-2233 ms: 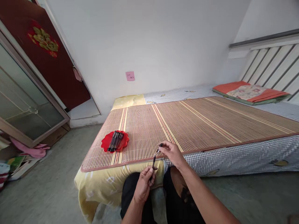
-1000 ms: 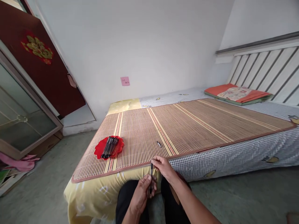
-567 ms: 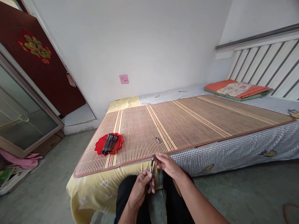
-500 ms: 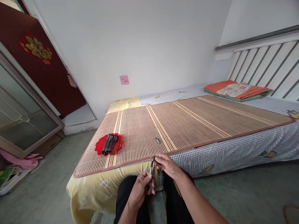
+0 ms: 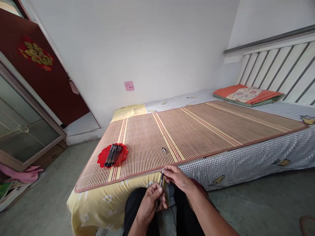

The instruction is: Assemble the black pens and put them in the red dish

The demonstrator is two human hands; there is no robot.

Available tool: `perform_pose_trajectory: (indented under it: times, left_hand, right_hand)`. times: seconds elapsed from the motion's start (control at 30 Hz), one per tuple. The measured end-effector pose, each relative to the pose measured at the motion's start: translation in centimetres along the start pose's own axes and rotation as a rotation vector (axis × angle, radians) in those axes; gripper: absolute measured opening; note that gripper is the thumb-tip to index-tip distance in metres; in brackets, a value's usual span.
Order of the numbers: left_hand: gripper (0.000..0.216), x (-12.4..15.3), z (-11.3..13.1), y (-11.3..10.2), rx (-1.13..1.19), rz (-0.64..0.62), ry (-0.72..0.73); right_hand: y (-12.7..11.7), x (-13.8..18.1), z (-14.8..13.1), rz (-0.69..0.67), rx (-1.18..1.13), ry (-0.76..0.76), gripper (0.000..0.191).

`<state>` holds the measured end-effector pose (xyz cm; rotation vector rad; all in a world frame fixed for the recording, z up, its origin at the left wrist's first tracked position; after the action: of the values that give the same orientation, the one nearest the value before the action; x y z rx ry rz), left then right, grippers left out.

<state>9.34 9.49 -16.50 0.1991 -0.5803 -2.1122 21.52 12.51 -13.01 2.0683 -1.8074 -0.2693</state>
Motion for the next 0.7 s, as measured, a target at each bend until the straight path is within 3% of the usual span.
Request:
perform_pose_trajectory:
  times: [0.13, 0.3, 0.5, 0.7]
  left_hand:
    - [0.047, 0.0, 0.3, -0.3, -0.029, 0.007, 0.024]
    - [0.047, 0.0, 0.2, -0.8, -0.007, 0.031, 0.024]
    - [0.045, 0.6, 0.2, -0.3, 0.037, -0.024, -0.057]
    - [0.042, 1.3, 0.5, 0.4, -0.065, -0.072, -0.088]
  right_hand:
    - [-0.2, -0.4, 0.1, 0.046, 0.027, 0.009, 0.036]
    - [0.7, -0.4, 0.3, -0.018, 0.034, 0.058, 0.041]
    - [-0.1, -0.5, 1.0, 0.028, -0.032, 0.078, 0.04]
    - [-0.1, -0.2, 1.4, 0.018, -0.024, 0.107, 0.038]
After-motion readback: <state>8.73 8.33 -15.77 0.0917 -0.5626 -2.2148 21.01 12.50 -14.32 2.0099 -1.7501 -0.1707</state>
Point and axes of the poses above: each hand's wrist, its own x-axis away from the middle knuckle, its own y-axis out of the palm, z = x × y, the point moved 8 cm from there along -x, towards the middle knuckle, and after that the axes turned 7 degrees about y, right-handed, at the moved point
